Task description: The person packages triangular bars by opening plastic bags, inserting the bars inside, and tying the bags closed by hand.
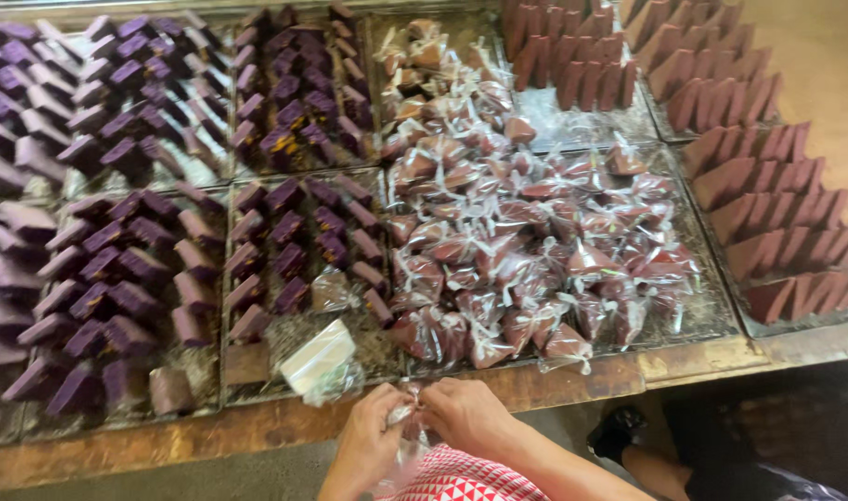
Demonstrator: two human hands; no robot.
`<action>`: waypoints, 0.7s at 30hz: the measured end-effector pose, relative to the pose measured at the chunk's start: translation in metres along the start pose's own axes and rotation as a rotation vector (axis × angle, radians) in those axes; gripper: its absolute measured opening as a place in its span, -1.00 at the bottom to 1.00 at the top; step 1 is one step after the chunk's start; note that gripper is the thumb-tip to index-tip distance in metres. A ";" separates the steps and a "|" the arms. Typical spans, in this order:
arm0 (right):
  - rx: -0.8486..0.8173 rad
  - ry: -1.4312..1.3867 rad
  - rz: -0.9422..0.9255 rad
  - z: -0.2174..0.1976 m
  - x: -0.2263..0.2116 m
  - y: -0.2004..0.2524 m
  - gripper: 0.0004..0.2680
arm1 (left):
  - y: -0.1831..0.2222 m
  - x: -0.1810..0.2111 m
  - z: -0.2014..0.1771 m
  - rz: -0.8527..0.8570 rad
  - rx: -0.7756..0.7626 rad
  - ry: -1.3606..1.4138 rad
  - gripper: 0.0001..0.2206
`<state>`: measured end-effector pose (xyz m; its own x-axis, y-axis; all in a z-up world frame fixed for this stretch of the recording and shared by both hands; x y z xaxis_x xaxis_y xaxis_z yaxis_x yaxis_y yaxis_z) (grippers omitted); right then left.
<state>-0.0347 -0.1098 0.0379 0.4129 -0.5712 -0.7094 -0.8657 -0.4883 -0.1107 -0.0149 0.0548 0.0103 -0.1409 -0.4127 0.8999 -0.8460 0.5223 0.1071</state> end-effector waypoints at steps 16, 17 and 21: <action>0.824 -0.371 0.455 -0.175 0.213 0.048 -0.85 | -0.093 -0.007 0.027 -0.061 0.243 0.460 -0.70; 0.908 0.240 0.526 -0.213 0.225 0.057 -0.87 | -0.090 -0.020 0.030 -0.092 0.190 0.770 -0.58; 1.002 0.302 0.393 -0.296 0.298 0.066 -0.87 | -0.070 -0.046 0.032 -0.041 0.167 1.326 -0.38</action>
<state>0.1155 -0.5074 0.0253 -0.0054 -0.7722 -0.6354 -0.7317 0.4362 -0.5238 0.0340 0.0137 -0.0522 0.4078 0.6561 0.6350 -0.9035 0.3906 0.1766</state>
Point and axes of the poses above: each hand's wrist, its own y-axis away from the middle knuckle, its own z-axis out of the palm, x = y × z, the point moved 5 cm from there along -y, towards the middle knuckle, and after that the axes turned 7 degrees about -x, right-handed, at the moved point
